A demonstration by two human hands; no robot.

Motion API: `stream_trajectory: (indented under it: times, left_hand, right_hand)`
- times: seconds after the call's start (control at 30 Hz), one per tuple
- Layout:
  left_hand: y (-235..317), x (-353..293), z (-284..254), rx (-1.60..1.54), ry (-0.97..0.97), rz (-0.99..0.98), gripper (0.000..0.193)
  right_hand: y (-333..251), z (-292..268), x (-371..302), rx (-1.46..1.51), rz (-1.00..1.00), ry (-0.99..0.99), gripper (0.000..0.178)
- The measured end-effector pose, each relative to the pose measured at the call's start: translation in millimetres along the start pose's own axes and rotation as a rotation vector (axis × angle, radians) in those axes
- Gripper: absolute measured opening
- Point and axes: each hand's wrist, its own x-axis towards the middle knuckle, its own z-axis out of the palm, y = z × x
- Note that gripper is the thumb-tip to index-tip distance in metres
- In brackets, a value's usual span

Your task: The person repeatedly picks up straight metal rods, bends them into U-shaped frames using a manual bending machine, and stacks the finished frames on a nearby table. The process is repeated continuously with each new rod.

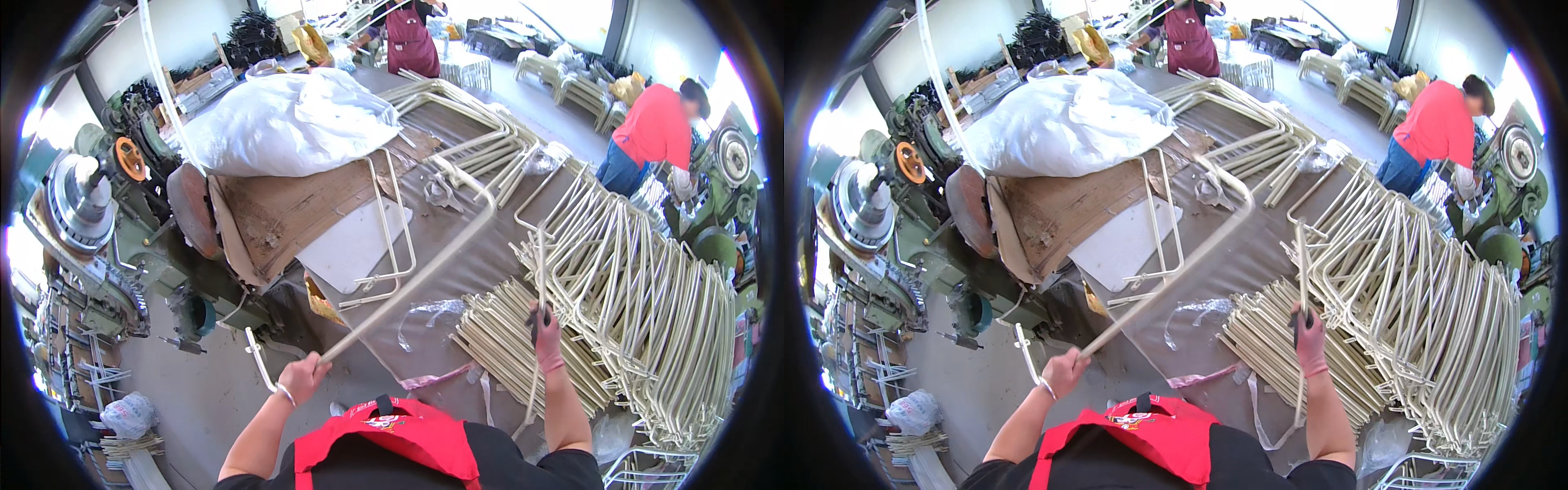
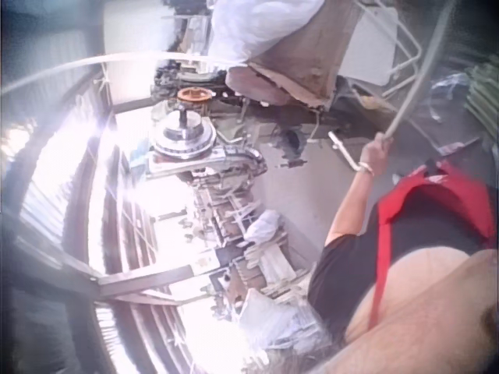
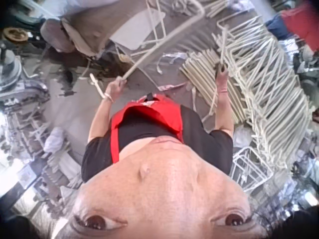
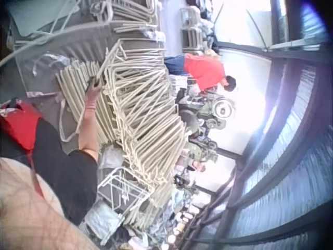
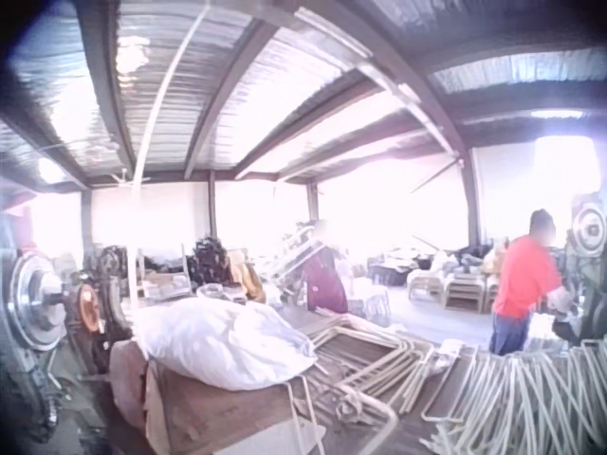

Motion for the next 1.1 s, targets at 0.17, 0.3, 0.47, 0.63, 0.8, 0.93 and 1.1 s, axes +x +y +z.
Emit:
stream_trajectory:
  times: [0.17, 0.3, 0.47, 0.63, 0.8, 0.93, 1.1]
  left_hand:
    - [-64, -73, -18, 0.274, -0.136, 0.15, 0.034]
    - [-105, -127, -35, 0.252, -0.191, 0.113, 0.034]
    - [-169, -170, -47, 0.206, -0.252, 0.016, 0.034]
    - [-218, -199, -45, 0.077, -0.198, 0.036, 0.033]
    - [-225, -184, -54, 0.074, -0.219, 0.046, 0.032]
    - [-219, -159, -42, 0.05, -0.166, 0.063, 0.036]
    - [-198, -118, -22, 0.157, -0.097, 0.096, 0.041]
  right_hand:
    - [-89, 66, 46, 0.298, 0.274, -0.072, 0.042]
    - [-116, 136, 32, 0.254, 0.22, -0.247, 0.02]
    - [-127, 212, -10, 0.124, 0.164, -0.281, 0.016]
    - [-121, 240, -35, -0.245, 0.024, -0.143, 0.021]
    - [-126, 248, -50, 0.006, 0.181, -0.211, 0.027]
    - [-104, 238, -33, 0.0, 0.21, -0.148, 0.022]
    - [-89, 226, -6, -0.134, 0.21, -0.048, 0.022]
